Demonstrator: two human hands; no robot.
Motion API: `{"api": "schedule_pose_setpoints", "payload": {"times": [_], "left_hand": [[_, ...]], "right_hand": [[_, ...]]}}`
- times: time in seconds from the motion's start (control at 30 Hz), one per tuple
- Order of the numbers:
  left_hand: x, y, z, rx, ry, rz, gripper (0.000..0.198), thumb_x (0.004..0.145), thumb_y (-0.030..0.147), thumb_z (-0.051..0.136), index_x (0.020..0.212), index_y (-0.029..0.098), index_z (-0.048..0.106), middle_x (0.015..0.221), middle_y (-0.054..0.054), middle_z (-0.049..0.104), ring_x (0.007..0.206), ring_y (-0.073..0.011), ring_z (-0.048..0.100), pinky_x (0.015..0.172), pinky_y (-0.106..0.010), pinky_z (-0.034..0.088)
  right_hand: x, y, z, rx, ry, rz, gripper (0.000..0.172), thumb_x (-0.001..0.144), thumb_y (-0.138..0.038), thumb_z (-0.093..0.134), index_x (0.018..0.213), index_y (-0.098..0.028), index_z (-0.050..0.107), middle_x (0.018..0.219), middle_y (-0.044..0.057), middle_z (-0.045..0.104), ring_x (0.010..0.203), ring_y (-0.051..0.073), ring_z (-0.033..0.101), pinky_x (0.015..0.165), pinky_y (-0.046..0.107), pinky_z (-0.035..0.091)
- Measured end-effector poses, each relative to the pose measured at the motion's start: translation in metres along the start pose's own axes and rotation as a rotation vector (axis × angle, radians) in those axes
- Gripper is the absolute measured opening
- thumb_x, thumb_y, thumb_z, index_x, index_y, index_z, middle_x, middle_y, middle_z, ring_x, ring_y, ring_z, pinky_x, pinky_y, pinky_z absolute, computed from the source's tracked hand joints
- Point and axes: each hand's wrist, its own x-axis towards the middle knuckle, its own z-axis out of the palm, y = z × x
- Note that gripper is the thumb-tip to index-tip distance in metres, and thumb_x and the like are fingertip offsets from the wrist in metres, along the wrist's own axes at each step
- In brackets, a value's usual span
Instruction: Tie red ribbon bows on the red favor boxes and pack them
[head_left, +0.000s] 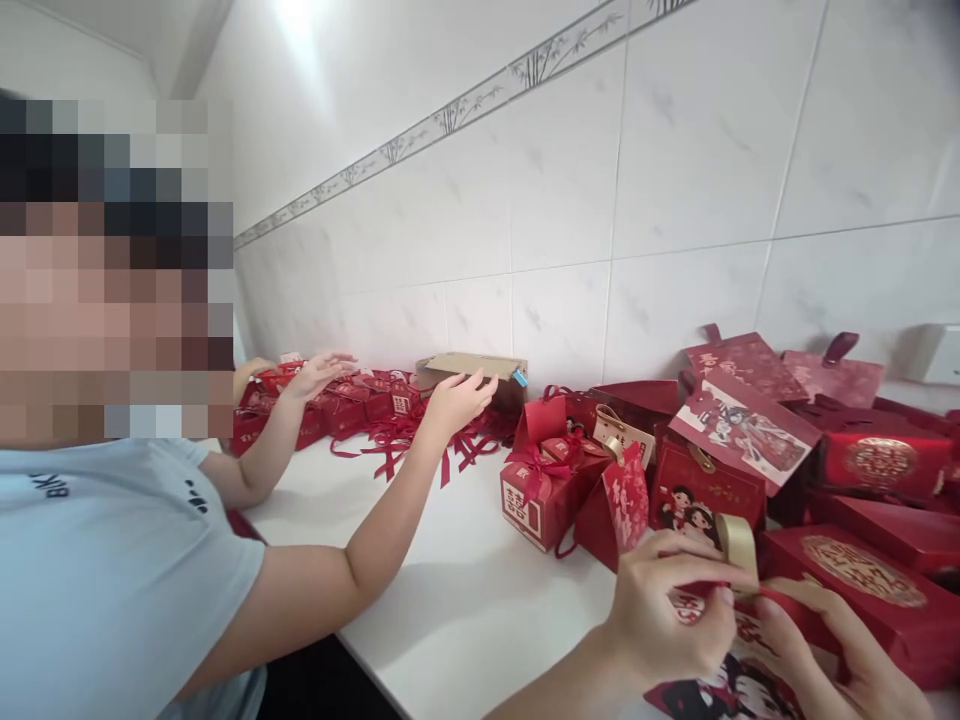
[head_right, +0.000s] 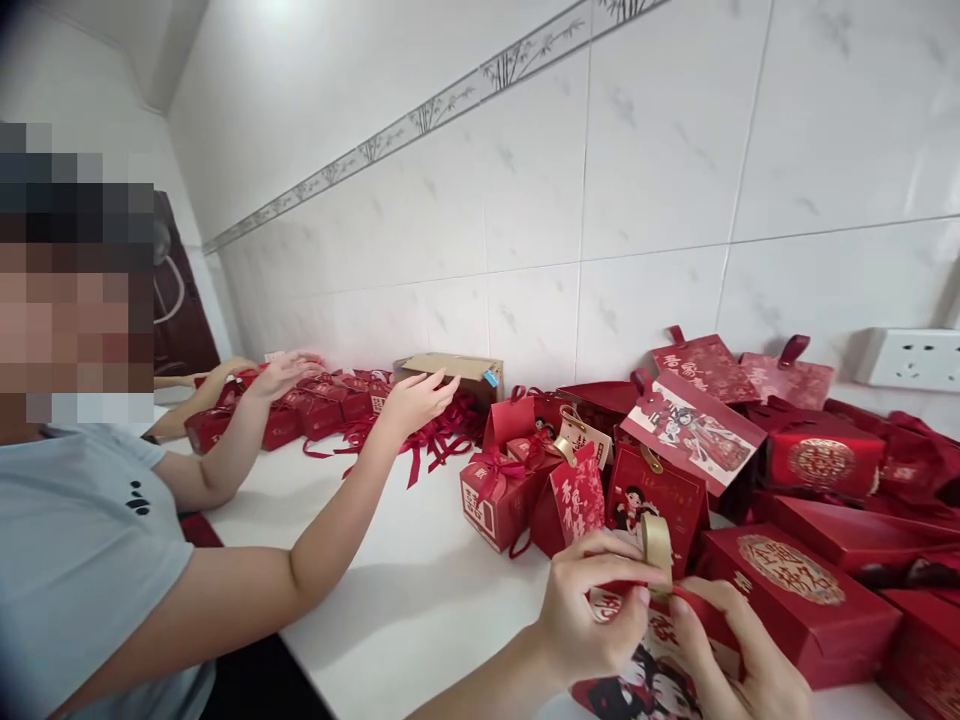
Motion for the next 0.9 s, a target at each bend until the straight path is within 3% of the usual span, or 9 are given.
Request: {"api": "schedule_pose_setpoints", "payload": {"times": [0.13,0.37,0.63,0.9], "left_hand": [[0.000,0.000,0.001,-0.060,0.059,0.044,0.037,0.069,0.006,0.055,0.094,0.028,0.072,0.090,-0.007,0.069,0.082,-0.0192,0.067,0.084,-0.029,0.056],[0.001,-0.008,0.004,-0.014,0.097,0.108,0.028,0.070,0.011,0.053,0.088,0.019,0.073,0.087,-0.006,0.069,0.079,-0.0163,0.066,0.078,-0.029,0.057],[0.003,-0.005,0.002,-0.024,0.100,0.174,0.026,0.069,0.006,0.053,0.086,0.012,0.073,0.082,-0.009,0.068,0.077,-0.0162,0.065,0.077,-0.027,0.056],[-0.004,-0.007,0.005,-0.020,0.090,0.165,0.030,0.071,0.006,0.050,0.092,0.016,0.069,0.084,-0.007,0.066,0.080,-0.0162,0.063,0.079,-0.031,0.055]], "right_hand": [[0.002,-0.007,0.000,-0.050,0.052,-0.025,0.033,0.072,-0.061,0.051,0.070,-0.029,0.057,0.059,0.003,0.065,0.044,0.019,0.061,0.037,0.026,0.047],[0.001,-0.022,-0.004,-0.008,-0.007,0.042,0.025,0.074,-0.048,0.050,0.071,-0.023,0.055,0.054,-0.001,0.063,0.039,0.016,0.060,0.037,0.021,0.046],[-0.003,-0.012,-0.001,0.073,-0.039,0.066,0.024,0.077,-0.045,0.052,0.078,-0.021,0.056,0.063,-0.001,0.064,0.046,0.014,0.064,0.042,0.017,0.050],[-0.003,-0.009,-0.002,0.066,-0.005,-0.029,0.017,0.082,-0.038,0.052,0.081,-0.021,0.057,0.067,-0.001,0.064,0.050,0.013,0.063,0.046,0.016,0.050]]}}
